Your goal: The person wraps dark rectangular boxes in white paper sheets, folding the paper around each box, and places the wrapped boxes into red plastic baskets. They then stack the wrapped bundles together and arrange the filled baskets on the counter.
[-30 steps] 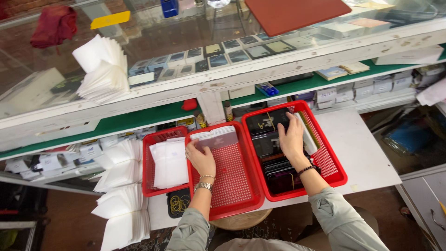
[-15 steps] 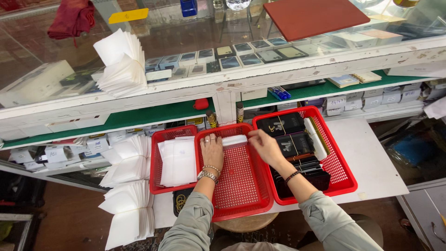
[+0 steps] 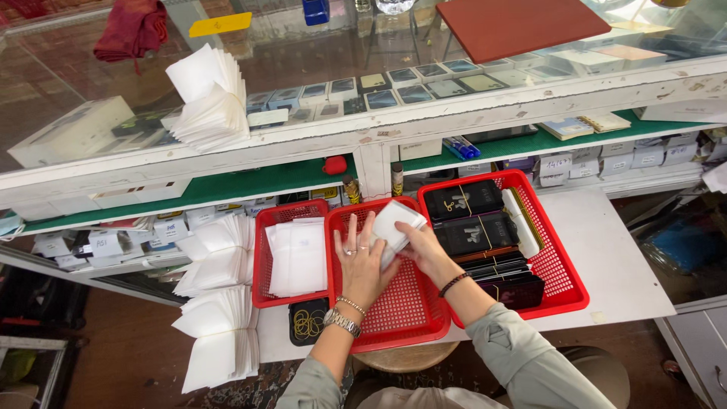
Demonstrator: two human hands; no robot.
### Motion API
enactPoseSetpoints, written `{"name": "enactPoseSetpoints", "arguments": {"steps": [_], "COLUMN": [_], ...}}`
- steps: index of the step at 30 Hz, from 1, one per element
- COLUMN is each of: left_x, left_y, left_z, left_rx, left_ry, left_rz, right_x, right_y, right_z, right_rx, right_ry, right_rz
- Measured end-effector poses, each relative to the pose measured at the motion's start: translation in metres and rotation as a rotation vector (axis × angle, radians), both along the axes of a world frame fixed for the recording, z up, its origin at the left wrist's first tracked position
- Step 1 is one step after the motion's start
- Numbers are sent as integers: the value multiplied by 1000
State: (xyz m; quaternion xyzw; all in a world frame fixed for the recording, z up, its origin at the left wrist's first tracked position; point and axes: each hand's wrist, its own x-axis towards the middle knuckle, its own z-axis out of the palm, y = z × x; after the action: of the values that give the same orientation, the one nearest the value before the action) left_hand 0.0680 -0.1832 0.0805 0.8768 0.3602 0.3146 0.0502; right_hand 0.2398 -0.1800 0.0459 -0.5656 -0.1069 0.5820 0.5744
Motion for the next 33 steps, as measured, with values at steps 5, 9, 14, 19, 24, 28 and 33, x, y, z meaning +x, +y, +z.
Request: {"name": "enactPoseSetpoints", "arguments": {"steps": [5, 9, 14, 19, 24, 28, 33], "left_x": [-15, -14, -11, -8, -12, -12, -10], "left_y": [28, 71, 62, 50, 49, 46, 49], "left_z": [4, -16, -49, -59, -68, -79, -81], "left_rx": [-174, -1461, -1784, -1831, -1863, -1837, -1768], "left_ry": [-379, -636, -701, -747, -724, -680, -626], "left_rz": [279, 8, -240, -182, -199, -283, -185], "right_x": [22, 26, 12, 1, -7, -3, 2], "right_y": [-7, -10, -23, -42, -39, -34, -34], "right_z": [12, 31, 60, 75, 72, 61, 48], "right_rx": [211, 319, 344, 354, 592, 560, 447], "right_ry": [-67, 27, -1115, -1086, -1391, -1470, -1119], "right_rz": [150, 281, 130, 520, 610, 740, 796]}}
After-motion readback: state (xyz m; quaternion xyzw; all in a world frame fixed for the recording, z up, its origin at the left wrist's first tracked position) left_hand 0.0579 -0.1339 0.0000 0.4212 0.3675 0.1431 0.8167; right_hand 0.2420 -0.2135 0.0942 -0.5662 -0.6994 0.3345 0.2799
